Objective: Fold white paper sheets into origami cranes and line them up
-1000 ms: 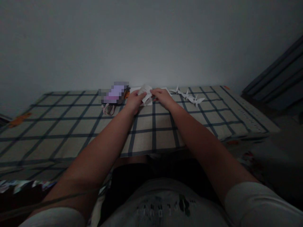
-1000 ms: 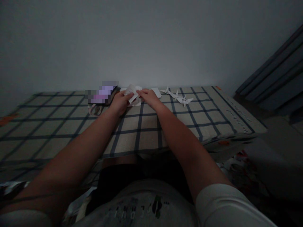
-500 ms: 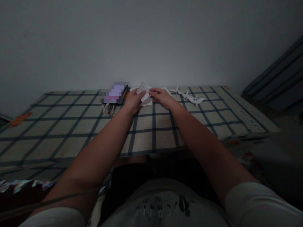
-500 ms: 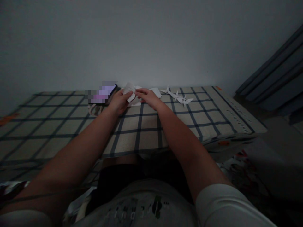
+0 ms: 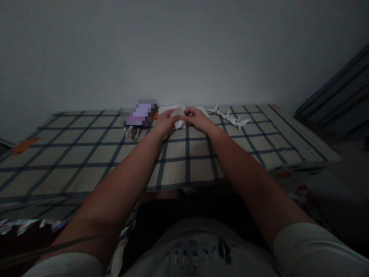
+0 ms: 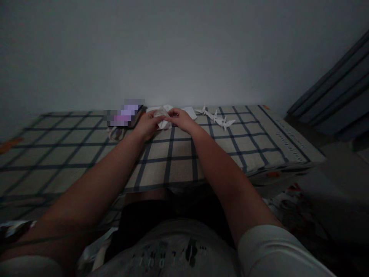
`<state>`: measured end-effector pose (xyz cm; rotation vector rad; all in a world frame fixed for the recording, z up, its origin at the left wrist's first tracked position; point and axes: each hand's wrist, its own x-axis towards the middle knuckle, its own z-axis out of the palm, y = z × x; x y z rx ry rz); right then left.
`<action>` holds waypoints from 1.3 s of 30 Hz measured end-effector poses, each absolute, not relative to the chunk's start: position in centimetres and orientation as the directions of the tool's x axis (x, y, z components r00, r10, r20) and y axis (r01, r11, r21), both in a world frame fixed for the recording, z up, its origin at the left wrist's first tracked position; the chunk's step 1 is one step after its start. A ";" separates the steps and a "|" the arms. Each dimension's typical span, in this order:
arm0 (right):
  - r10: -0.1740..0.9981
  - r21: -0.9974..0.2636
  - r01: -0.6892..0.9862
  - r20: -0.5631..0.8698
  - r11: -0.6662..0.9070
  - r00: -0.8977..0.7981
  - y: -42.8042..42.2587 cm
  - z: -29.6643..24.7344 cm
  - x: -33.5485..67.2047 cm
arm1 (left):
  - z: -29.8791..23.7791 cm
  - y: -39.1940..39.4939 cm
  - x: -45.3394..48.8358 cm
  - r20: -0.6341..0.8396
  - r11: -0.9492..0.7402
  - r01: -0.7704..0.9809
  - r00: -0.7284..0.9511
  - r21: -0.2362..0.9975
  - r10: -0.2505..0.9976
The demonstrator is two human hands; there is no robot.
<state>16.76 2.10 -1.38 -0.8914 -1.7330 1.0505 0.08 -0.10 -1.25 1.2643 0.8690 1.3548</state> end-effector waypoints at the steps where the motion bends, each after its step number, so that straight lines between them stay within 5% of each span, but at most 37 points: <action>1: 0.884 -0.916 0.123 0.323 0.382 -0.337 2.2 -1.5 16.8 | -1.2 -0.2 0.1 0.213 -0.187 -0.209 0.109 0.960 0.971; 14: 0.914 -0.933 0.151 0.272 0.328 -0.301 1.3 -0.8 16.5 | -1.0 -0.5 0.2 0.204 -0.181 -0.145 0.157 0.973 0.966; 30: 0.907 -0.973 -0.074 0.231 0.219 -0.352 1.5 -0.5 16.8 | -0.1 -0.4 -0.1 0.167 -0.100 -0.367 0.155 0.925 0.974; 39: 0.909 -0.963 0.061 0.226 0.263 -0.351 2.2 -1.2 17.1 | -0.7 -0.5 0.1 0.155 -0.117 -0.252 0.137 0.961 0.978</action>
